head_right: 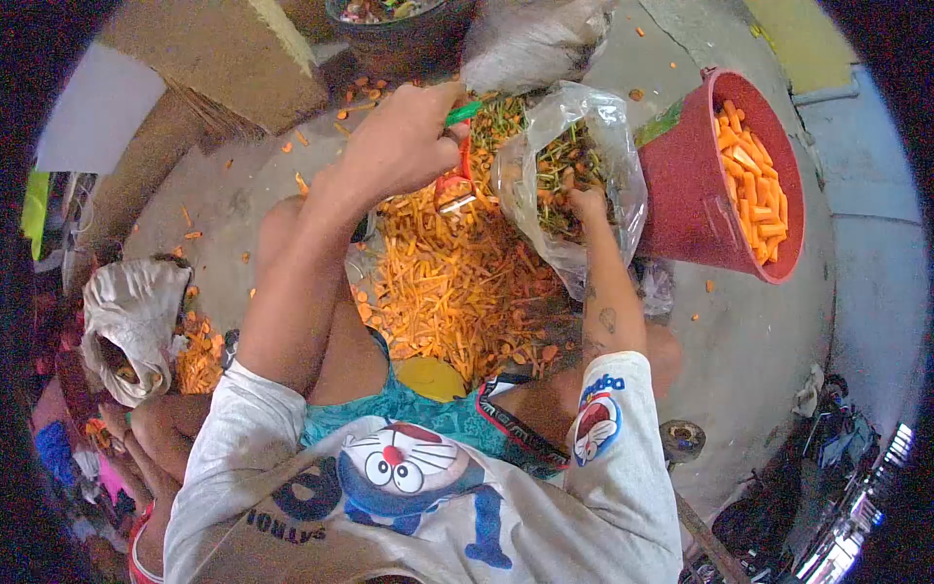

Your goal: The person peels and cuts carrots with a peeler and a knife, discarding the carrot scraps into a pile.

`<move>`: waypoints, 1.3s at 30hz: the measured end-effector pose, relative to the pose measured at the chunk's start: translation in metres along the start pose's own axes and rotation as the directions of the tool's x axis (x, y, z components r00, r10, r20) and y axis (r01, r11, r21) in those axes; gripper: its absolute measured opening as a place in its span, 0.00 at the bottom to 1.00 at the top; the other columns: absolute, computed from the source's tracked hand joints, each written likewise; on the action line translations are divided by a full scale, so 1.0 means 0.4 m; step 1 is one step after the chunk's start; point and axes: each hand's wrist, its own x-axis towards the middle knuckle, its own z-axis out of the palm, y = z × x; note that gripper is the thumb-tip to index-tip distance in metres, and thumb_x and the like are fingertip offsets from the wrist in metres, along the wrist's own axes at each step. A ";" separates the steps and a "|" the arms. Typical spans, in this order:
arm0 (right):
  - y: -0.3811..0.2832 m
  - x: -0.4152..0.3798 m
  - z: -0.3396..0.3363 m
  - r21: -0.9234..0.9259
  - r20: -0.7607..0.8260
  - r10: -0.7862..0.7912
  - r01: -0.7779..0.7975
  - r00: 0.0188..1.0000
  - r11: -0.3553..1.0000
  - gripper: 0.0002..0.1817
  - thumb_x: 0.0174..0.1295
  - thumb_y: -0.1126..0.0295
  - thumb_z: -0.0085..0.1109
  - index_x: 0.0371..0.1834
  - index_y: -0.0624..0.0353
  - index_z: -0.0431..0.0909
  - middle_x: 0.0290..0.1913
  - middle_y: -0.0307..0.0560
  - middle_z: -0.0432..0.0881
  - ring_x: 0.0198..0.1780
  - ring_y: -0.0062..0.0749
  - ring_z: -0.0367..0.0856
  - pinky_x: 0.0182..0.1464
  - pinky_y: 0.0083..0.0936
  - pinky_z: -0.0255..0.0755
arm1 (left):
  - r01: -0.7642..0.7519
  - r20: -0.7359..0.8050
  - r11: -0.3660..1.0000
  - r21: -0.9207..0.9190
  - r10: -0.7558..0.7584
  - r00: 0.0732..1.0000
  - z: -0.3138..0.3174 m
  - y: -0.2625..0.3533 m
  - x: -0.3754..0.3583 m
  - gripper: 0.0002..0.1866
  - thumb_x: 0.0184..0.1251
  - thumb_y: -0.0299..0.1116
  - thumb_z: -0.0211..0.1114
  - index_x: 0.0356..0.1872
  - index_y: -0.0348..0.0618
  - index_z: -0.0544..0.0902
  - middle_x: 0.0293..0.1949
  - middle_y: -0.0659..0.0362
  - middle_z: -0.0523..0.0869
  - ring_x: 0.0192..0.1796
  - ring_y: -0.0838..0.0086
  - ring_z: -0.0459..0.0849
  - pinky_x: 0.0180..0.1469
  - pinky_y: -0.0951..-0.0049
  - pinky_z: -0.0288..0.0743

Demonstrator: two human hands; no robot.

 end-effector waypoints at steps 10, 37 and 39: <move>-0.294 -0.239 -0.169 0.551 -0.186 -0.113 0.199 0.976 0.811 0.24 0.67 0.54 0.69 0.57 0.62 0.82 0.46 0.43 0.86 0.47 0.30 0.83 0.50 0.32 0.77 | 0.006 0.059 0.998 -0.069 -0.002 0.998 -0.015 0.043 -0.005 0.15 0.63 0.34 0.65 0.45 0.35 0.84 0.37 0.36 0.87 0.43 0.40 0.86 0.47 0.46 0.79; -0.499 -0.677 -0.413 0.996 0.092 -0.269 -0.089 0.959 0.025 0.21 0.77 0.61 0.42 0.60 0.64 0.77 0.38 0.40 0.80 0.38 0.24 0.79 0.36 0.23 0.71 | 0.030 -0.014 0.507 -0.862 -0.082 0.996 0.107 0.113 0.036 0.10 0.70 0.39 0.71 0.37 0.43 0.84 0.27 0.65 0.84 0.24 0.82 0.75 0.26 0.75 0.69; -0.492 -0.673 -0.402 0.995 0.045 -0.299 -0.015 0.953 0.103 0.22 0.77 0.61 0.42 0.61 0.65 0.77 0.42 0.42 0.82 0.41 0.25 0.81 0.41 0.24 0.75 | 0.010 -0.018 0.447 -0.894 -0.058 0.998 0.108 0.110 0.039 0.10 0.70 0.41 0.71 0.38 0.48 0.84 0.27 0.70 0.82 0.22 0.88 0.72 0.23 0.81 0.63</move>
